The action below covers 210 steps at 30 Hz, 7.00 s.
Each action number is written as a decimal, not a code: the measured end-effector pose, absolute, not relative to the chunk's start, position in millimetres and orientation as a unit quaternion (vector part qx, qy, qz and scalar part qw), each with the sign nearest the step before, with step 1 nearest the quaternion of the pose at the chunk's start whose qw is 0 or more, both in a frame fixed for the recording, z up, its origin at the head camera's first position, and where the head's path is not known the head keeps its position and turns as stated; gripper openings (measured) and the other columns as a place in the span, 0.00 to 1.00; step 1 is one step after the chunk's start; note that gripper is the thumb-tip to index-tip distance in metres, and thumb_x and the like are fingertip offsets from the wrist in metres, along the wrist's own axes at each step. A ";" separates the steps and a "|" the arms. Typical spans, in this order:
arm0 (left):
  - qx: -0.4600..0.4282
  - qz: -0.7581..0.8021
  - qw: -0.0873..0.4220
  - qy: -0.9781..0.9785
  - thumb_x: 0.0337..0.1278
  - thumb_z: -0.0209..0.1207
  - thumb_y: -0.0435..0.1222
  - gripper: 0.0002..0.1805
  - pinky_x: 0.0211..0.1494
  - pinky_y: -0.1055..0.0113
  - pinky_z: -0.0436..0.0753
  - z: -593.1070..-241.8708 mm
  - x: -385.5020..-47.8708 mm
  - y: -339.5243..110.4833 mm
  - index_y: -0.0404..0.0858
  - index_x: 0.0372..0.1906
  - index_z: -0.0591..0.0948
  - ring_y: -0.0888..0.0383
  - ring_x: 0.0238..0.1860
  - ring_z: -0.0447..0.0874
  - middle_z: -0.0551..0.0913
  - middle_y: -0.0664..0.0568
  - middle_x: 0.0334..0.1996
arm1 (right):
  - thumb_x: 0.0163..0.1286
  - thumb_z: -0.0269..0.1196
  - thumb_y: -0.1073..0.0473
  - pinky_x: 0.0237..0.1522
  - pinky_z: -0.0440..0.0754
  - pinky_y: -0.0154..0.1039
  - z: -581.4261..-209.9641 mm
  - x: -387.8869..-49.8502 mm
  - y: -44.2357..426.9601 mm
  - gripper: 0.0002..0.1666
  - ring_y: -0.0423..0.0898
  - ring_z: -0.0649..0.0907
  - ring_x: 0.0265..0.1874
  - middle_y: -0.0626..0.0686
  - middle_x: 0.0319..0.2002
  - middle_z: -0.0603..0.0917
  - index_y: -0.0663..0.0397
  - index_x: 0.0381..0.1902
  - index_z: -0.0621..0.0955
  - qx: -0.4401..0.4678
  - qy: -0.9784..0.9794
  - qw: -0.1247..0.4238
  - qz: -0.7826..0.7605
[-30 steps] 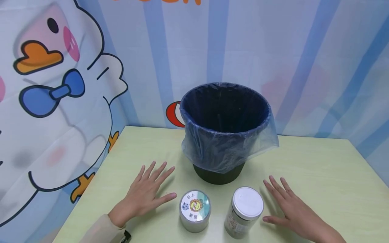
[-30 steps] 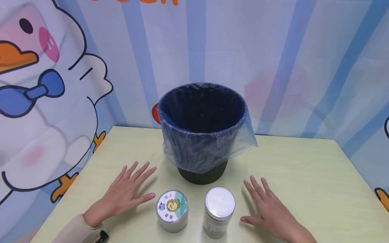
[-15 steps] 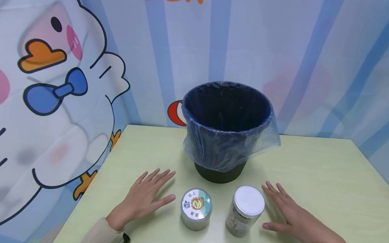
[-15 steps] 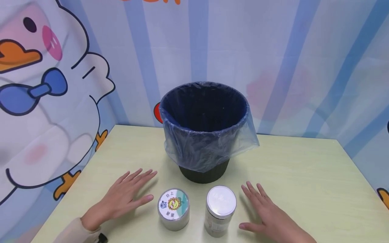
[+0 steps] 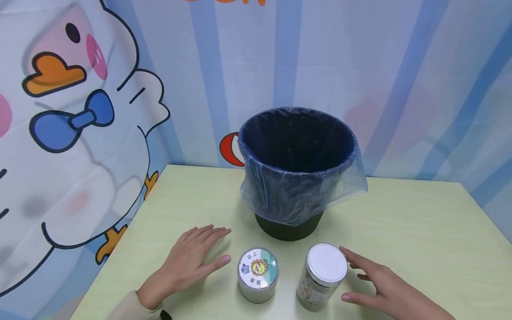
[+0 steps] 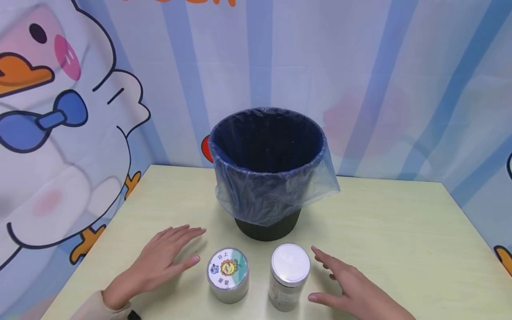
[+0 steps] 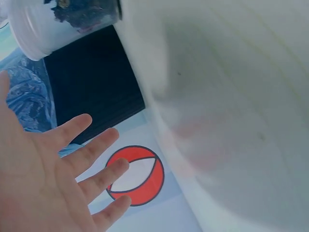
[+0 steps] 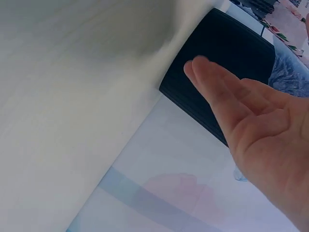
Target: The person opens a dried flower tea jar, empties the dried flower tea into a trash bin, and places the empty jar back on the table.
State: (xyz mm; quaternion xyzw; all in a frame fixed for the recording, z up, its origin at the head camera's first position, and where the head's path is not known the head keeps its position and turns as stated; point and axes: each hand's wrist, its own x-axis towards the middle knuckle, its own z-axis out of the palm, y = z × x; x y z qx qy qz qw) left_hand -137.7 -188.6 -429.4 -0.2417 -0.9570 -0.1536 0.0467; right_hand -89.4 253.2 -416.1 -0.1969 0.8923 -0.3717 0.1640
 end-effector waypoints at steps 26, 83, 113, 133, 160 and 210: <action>-0.255 -0.214 0.050 -0.942 0.52 0.56 0.72 0.41 0.63 0.48 0.71 -394.9 -99.8 -148.0 0.62 0.70 0.70 0.61 0.66 0.67 0.72 0.66 0.66 | 0.66 0.70 0.50 0.45 0.85 0.44 -405.5 -81.9 242.8 0.51 0.66 0.76 0.58 0.66 0.70 0.65 0.57 0.77 0.56 -0.192 0.850 0.188 -0.452; -0.197 -0.592 -0.182 -0.760 0.51 0.72 0.49 0.67 0.72 0.42 0.57 -415.4 -68.6 -11.9 0.62 0.77 0.29 0.52 0.76 0.46 0.49 0.51 0.77 | 0.55 0.77 0.47 0.35 0.85 0.37 -378.7 -66.7 215.1 0.49 0.41 0.80 0.49 0.52 0.63 0.77 0.39 0.71 0.67 -0.217 0.895 -0.038 -0.389; -0.201 -0.720 -0.135 -0.651 0.49 0.72 0.29 0.40 0.70 0.66 0.62 -441.6 -75.5 6.7 0.46 0.66 0.65 0.60 0.65 0.69 0.72 0.58 0.63 | 0.45 0.83 0.51 0.46 0.81 0.38 -380.4 -61.8 182.4 0.42 0.39 0.80 0.48 0.38 0.49 0.82 0.32 0.60 0.78 -0.129 0.859 -0.073 -0.490; -0.219 -0.712 -0.141 -0.652 0.55 0.70 0.34 0.37 0.69 0.65 0.64 -427.1 -73.6 11.2 0.51 0.67 0.65 0.62 0.64 0.69 0.72 0.61 0.63 | 0.47 0.82 0.60 0.46 0.79 0.32 -366.3 -58.3 187.9 0.40 0.39 0.81 0.48 0.42 0.50 0.83 0.40 0.59 0.78 -0.148 0.847 -0.112 -0.499; -0.255 -0.699 -0.051 -0.666 0.51 0.73 0.34 0.38 0.61 0.61 0.76 -363.2 -82.7 -10.3 0.56 0.66 0.70 0.60 0.58 0.74 0.75 0.63 0.59 | 0.45 0.77 0.77 0.46 0.80 0.29 -295.2 -74.7 187.1 0.44 0.43 0.82 0.50 0.53 0.54 0.81 0.58 0.62 0.77 -0.254 0.805 -0.140 -0.518; -0.285 -0.604 0.008 -0.745 0.41 0.79 0.37 0.39 0.51 0.63 0.81 -346.6 -105.3 -37.9 0.51 0.63 0.75 0.61 0.49 0.79 0.81 0.63 0.53 | 0.57 0.75 0.43 0.38 0.86 0.37 -204.0 -127.9 187.0 0.32 0.44 0.81 0.47 0.42 0.55 0.79 0.39 0.58 0.79 -0.424 0.853 0.127 -0.278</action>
